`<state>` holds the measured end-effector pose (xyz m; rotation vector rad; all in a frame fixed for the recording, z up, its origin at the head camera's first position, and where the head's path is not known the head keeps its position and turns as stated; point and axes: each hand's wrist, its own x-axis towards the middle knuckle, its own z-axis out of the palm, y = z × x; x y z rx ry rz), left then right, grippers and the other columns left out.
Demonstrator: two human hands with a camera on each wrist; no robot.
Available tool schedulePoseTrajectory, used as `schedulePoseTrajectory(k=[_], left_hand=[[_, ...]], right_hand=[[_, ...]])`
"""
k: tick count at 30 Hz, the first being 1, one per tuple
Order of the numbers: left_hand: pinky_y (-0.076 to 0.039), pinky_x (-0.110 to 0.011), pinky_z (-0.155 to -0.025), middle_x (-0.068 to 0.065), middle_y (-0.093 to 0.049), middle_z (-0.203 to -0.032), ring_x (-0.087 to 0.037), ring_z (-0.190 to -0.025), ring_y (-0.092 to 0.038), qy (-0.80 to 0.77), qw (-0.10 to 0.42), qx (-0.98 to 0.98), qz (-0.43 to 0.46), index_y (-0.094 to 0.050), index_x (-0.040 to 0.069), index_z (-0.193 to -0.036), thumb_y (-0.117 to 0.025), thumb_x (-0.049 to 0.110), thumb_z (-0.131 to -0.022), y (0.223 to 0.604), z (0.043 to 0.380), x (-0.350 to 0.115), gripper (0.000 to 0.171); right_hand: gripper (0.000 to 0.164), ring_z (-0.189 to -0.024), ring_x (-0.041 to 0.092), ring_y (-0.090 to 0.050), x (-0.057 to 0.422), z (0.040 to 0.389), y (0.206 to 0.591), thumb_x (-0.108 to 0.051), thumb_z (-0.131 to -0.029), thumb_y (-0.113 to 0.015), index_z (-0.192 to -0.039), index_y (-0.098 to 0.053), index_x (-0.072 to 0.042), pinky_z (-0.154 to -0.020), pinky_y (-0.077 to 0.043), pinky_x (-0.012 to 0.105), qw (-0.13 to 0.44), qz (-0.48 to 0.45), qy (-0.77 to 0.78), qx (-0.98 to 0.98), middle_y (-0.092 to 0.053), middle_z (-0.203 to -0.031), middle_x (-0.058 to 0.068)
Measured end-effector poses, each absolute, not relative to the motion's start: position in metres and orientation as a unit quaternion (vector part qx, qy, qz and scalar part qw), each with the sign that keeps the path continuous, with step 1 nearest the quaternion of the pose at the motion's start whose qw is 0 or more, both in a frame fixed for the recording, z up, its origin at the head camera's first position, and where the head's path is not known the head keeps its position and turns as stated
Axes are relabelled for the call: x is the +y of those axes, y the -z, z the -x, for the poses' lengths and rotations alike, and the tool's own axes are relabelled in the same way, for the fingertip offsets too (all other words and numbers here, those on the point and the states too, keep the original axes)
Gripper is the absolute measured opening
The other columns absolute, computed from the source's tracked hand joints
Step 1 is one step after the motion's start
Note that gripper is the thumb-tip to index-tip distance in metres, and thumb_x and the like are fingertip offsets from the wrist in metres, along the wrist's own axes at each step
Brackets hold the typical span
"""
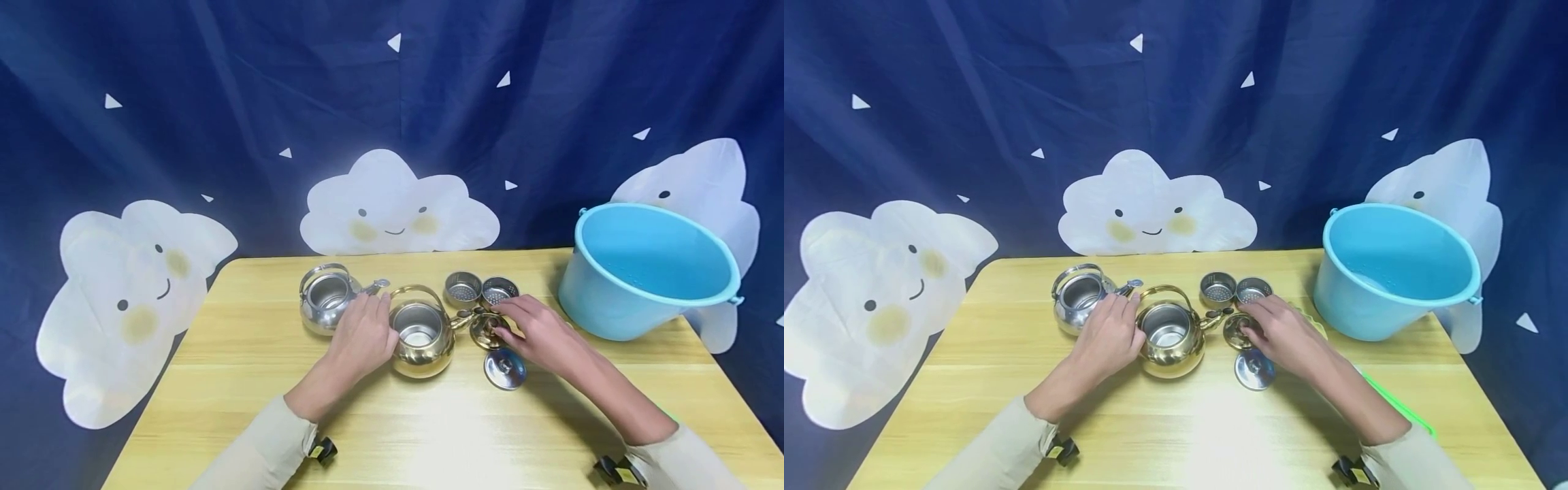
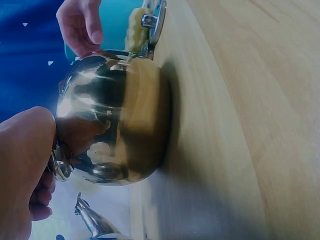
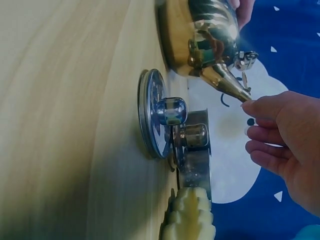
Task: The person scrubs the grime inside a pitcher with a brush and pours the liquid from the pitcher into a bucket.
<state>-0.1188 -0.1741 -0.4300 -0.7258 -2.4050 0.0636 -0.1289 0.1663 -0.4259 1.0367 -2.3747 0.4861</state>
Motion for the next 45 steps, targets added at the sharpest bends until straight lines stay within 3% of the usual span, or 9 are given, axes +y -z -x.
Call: schedulePoseTrajectory(k=[10, 17, 24, 33, 36, 39, 41, 43, 45], left_hand=[[-0.042, -0.032, -0.066, -0.007, -0.062, -0.076, -0.021, -0.071, -0.048, -0.022, 0.305, -0.912, 0.274, -0.069, -0.009, -0.123, -0.054, 0.021, -0.085, 0.428, 0.118, -0.173, 0.050], [-0.042, -0.032, -0.067, -0.006, -0.061, -0.076, -0.020, -0.071, -0.048, -0.024, 0.300, -0.913, 0.277, -0.069, -0.009, -0.123, -0.056, 0.022, -0.085, 0.427, 0.119, -0.172, 0.050], [-0.039, -0.030, -0.064, -0.004, -0.058, -0.072, -0.018, -0.068, -0.044, -0.026, 0.305, -0.907, 0.288, -0.069, -0.009, -0.124, -0.055, 0.022, -0.085, 0.429, 0.121, -0.171, 0.052], [-0.041, -0.031, -0.064, -0.004, -0.058, -0.074, -0.019, -0.070, -0.046, -0.035, 0.293, -0.915, 0.276, -0.068, -0.009, -0.127, -0.054, 0.022, -0.086, 0.429, 0.118, -0.170, 0.053], [-0.044, -0.032, -0.066, -0.006, -0.061, -0.077, -0.020, -0.072, -0.049, -0.035, 0.290, -0.917, 0.272, -0.068, -0.008, -0.126, -0.054, 0.022, -0.086, 0.428, 0.118, -0.170, 0.052], [-0.046, -0.033, -0.068, -0.007, -0.064, -0.080, -0.022, -0.075, -0.052, -0.033, 0.281, -0.921, 0.269, -0.068, -0.008, -0.126, -0.057, 0.022, -0.086, 0.427, 0.118, -0.171, 0.052], [-0.046, -0.033, -0.069, -0.008, -0.064, -0.080, -0.022, -0.076, -0.053, -0.033, 0.278, -0.922, 0.267, -0.068, -0.008, -0.126, -0.058, 0.022, -0.085, 0.427, 0.118, -0.171, 0.052], [-0.047, -0.034, -0.069, -0.008, -0.064, -0.080, -0.022, -0.076, -0.053, -0.034, 0.281, -0.921, 0.267, -0.068, -0.008, -0.126, -0.058, 0.022, -0.086, 0.427, 0.118, -0.172, 0.052], [-0.047, -0.034, -0.069, -0.008, -0.063, -0.079, -0.023, -0.076, -0.053, -0.035, 0.286, -0.919, 0.268, -0.069, -0.008, -0.125, -0.056, 0.023, -0.086, 0.427, 0.118, -0.173, 0.051]], right_hand=[[0.046, -0.101, 0.033, -0.072, 0.180, 0.115, 0.425, -0.012, -0.074, -0.086, -0.117, -0.073, 0.000, -0.084, -0.061, 0.049, 0.243, -0.361, -0.195, -0.879, -0.075, -0.109, 0.017], [0.037, -0.101, 0.035, -0.071, 0.195, 0.106, 0.431, -0.023, -0.088, -0.077, -0.114, -0.072, 0.002, -0.087, -0.059, 0.050, 0.247, -0.349, -0.188, -0.884, -0.074, -0.109, 0.017], [0.056, -0.099, 0.032, -0.072, 0.207, 0.097, 0.438, -0.050, -0.105, -0.050, -0.114, -0.073, 0.000, -0.086, -0.058, 0.047, 0.262, -0.338, -0.193, -0.883, -0.075, -0.109, 0.015], [0.069, -0.100, 0.035, -0.071, 0.230, 0.084, 0.448, -0.060, -0.104, -0.040, -0.117, -0.072, 0.001, -0.086, -0.054, 0.047, 0.273, -0.313, -0.195, -0.888, -0.075, -0.112, 0.018], [0.072, -0.100, 0.036, -0.069, 0.237, 0.080, 0.452, -0.061, -0.104, -0.038, -0.117, -0.072, 0.001, -0.100, -0.051, 0.030, 0.274, -0.302, -0.195, -0.892, -0.074, -0.112, 0.019], [0.076, -0.099, 0.038, -0.069, 0.243, 0.077, 0.456, -0.063, -0.103, -0.034, -0.117, -0.072, 0.001, -0.100, -0.051, 0.031, 0.277, -0.294, -0.189, -0.895, -0.074, -0.111, 0.020], [0.077, -0.099, 0.038, -0.069, 0.245, 0.075, 0.459, -0.064, -0.103, -0.033, -0.117, -0.072, 0.001, -0.106, -0.048, 0.022, 0.274, -0.288, -0.187, -0.898, -0.074, -0.112, 0.020], [0.078, -0.100, 0.038, -0.070, 0.247, 0.073, 0.460, -0.064, -0.103, -0.033, -0.116, -0.071, 0.002, -0.094, -0.053, 0.037, 0.270, -0.283, -0.179, -0.903, -0.073, -0.111, 0.021], [0.075, -0.100, 0.038, -0.069, 0.249, 0.070, 0.460, -0.063, -0.104, -0.036, -0.116, -0.071, 0.003, -0.094, -0.053, 0.038, 0.263, -0.279, -0.178, -0.906, -0.073, -0.112, 0.021]])
